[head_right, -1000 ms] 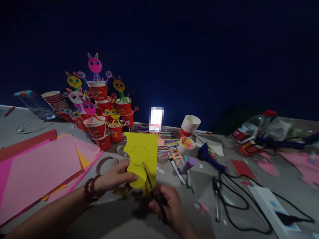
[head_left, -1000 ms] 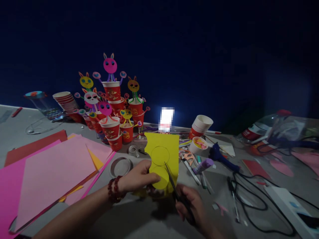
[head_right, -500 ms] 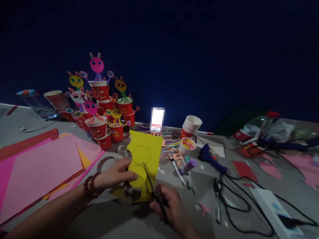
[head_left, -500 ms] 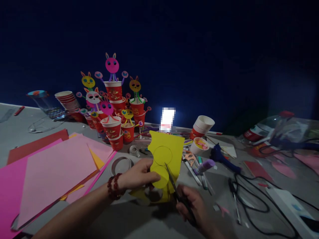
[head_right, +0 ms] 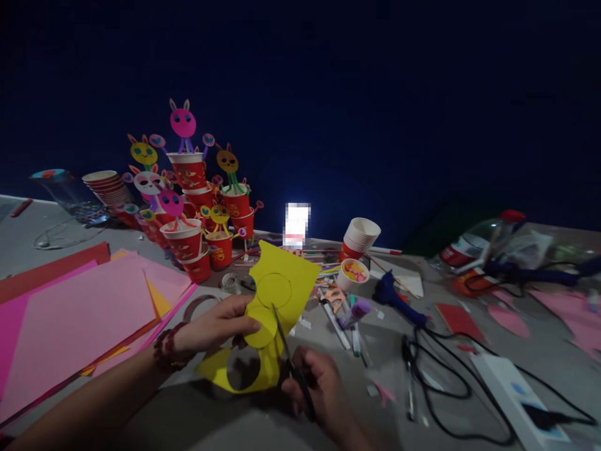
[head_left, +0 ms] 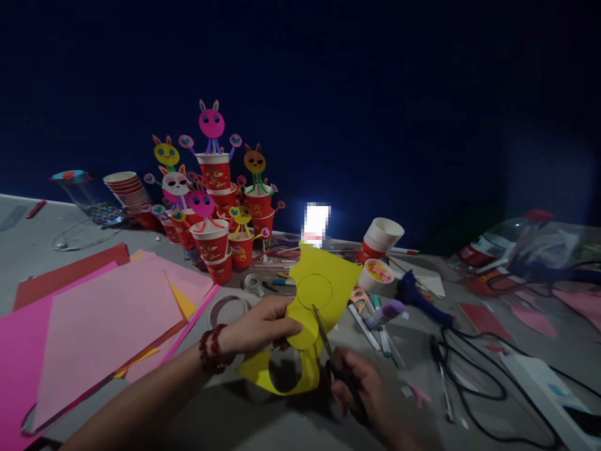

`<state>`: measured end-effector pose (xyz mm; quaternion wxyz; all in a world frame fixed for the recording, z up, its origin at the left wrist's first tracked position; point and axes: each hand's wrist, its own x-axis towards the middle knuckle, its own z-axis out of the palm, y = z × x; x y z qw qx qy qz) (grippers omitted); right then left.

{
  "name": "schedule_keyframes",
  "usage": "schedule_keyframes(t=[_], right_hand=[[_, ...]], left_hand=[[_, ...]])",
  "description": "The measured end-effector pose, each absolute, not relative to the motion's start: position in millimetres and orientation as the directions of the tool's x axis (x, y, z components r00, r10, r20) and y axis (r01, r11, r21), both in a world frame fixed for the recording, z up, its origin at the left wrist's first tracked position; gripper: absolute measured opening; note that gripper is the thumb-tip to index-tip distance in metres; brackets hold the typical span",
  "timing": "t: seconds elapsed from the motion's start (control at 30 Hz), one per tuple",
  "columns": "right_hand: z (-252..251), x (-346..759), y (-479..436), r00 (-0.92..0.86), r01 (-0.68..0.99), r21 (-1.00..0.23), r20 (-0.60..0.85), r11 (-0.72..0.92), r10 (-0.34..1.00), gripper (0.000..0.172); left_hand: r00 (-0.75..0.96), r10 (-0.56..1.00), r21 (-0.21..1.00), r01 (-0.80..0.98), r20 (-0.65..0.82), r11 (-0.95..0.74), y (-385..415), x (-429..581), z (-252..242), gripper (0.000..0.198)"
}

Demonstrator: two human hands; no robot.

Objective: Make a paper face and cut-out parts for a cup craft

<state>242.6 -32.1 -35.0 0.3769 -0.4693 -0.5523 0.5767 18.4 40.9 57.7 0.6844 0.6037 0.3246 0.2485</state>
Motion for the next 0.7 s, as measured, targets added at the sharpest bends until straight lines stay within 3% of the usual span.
schedule_keyframes(t=[0.3, 0.53, 0.7], right_hand=[[-38, 245, -30, -0.298, 0.068, -0.99, -0.138, -0.123, 0.944, 0.066], [-34, 244, -31, -0.291, 0.089, -0.996, -0.027, -0.001, 0.956, 0.063], [-27, 241, -32, -0.303, 0.041, -0.999, -0.035, -0.023, 0.952, 0.062]], left_hand=[[0.713, 0.68, 0.984, 0.086, -0.17, 0.156, 40, 20, 53, 0.024], [0.731, 0.666, 0.987, 0.067, -0.15, 0.148, 41, 19, 58, 0.02], [0.731, 0.664, 0.985, 0.064, -0.155, 0.159, 40, 20, 59, 0.022]])
